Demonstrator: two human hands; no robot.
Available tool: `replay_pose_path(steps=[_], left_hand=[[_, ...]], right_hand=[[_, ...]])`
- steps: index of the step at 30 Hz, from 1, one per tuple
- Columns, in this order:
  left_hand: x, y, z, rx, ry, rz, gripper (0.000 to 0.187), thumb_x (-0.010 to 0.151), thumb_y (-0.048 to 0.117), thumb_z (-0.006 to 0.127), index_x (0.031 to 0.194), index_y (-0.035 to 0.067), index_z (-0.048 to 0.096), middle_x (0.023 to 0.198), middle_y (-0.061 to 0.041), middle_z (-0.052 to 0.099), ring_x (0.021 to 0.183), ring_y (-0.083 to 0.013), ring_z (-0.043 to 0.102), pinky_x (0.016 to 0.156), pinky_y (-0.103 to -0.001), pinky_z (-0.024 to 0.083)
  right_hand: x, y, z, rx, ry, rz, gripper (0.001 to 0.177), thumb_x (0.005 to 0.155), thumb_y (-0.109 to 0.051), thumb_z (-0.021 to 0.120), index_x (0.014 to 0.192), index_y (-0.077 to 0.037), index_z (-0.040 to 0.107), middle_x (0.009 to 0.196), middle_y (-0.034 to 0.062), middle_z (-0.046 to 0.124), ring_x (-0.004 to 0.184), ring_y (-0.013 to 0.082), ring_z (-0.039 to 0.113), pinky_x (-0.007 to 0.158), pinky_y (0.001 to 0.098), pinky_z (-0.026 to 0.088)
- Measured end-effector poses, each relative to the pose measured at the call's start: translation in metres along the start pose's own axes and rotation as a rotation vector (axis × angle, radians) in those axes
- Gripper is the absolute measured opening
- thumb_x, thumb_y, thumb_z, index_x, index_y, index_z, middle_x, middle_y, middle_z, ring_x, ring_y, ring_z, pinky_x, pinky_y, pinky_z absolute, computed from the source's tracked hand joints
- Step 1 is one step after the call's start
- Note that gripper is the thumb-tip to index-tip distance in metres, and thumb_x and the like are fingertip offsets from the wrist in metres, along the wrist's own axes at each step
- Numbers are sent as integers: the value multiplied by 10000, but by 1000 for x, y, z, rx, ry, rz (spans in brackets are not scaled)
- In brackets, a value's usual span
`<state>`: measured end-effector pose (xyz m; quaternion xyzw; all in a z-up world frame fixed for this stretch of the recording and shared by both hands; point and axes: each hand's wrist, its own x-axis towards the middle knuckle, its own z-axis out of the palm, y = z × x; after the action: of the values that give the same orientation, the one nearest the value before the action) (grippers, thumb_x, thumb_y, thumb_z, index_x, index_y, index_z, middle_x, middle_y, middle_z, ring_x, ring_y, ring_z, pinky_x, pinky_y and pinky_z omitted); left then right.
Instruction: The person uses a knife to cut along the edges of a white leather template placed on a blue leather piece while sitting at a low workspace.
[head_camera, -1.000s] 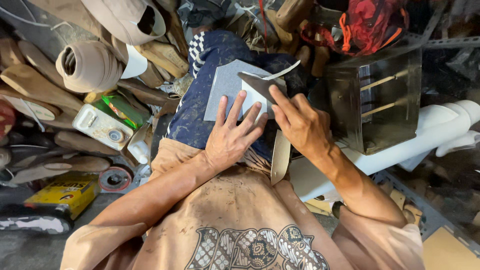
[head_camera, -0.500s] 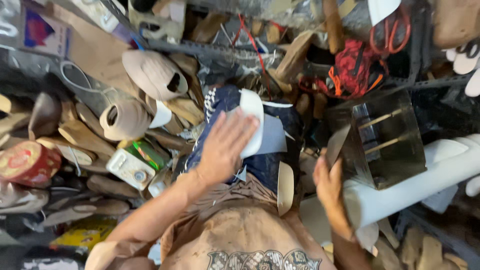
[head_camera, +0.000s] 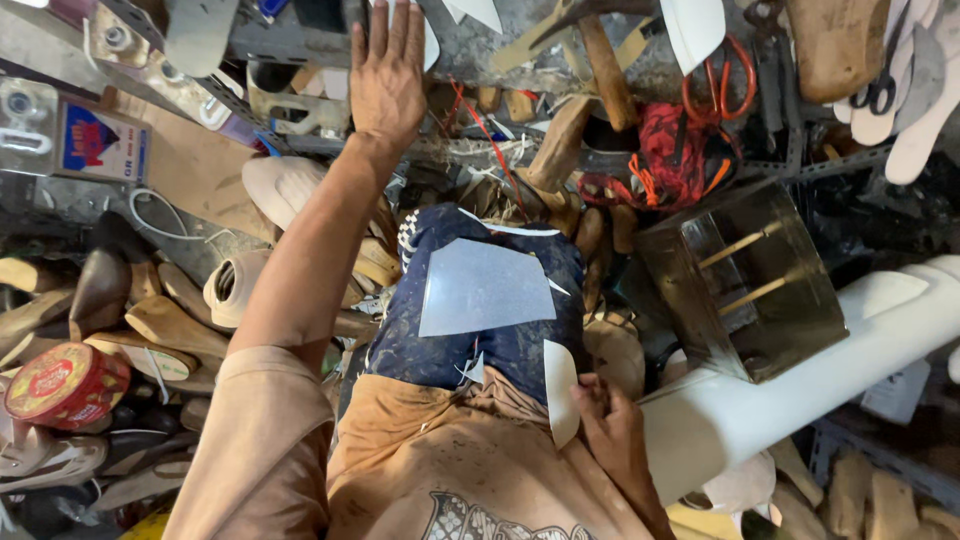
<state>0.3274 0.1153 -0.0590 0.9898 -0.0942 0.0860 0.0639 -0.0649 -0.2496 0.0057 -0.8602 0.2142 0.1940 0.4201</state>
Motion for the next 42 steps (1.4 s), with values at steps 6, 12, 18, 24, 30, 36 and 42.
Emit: replay_pose_path(steps=[6,12,18,24,30,36,42], left_hand=[[-11,-3,-22,-41,185,99,635,962,133,497,1573,-1,385,1590,-226,433,1458,-413,371,1205,-568,171],[-42,-53,-45,-5,157,-113,691,978,194,555,1608,65,305,1660,-133,328,1533,-344,259,1246,-528,190],[-44,-104,-50,24,128,-343,716,912,42,610,1571,35,331,1610,-200,376,1489,-374,288,1230,-524,140],[-53,-75,-69,88,215,-282,656,853,40,652,1478,-13,456,1430,-300,497,1353,-485,380,1143,-646,166],[-178,91,-135,-629,378,342,565,864,66,565,1423,65,486,1474,-233,414,1402,-465,351,1198,-611,311],[-241,162,-164,-676,546,565,113,1006,197,657,930,190,741,1133,-58,701,1184,-340,666,1065,-582,476],[-261,168,-174,-1797,27,-707,236,866,47,812,985,6,612,827,-70,734,757,-100,709,686,-244,598]], right_hand=[[-1,1,8,-16,-26,53,402,823,-395,751,1127,-132,734,964,8,823,892,112,761,802,282,576],[-2,18,10,5,-18,134,344,840,-350,753,1094,-121,787,929,43,832,888,126,733,814,310,541],[-1,-3,-1,253,95,168,355,933,-203,681,1249,-45,723,1125,123,787,986,178,679,875,338,538],[4,-42,-30,-45,155,120,315,918,-330,693,1038,-41,730,905,120,750,887,210,624,822,372,475],[46,10,10,453,76,423,759,787,-524,874,1391,-233,517,1197,87,550,930,294,551,851,412,375],[29,-92,21,645,-141,-240,219,889,-258,791,900,-48,729,661,28,598,489,70,510,423,185,393],[24,-98,5,766,-137,-148,394,1027,-302,566,1247,4,677,740,56,611,419,-3,381,393,138,329]])
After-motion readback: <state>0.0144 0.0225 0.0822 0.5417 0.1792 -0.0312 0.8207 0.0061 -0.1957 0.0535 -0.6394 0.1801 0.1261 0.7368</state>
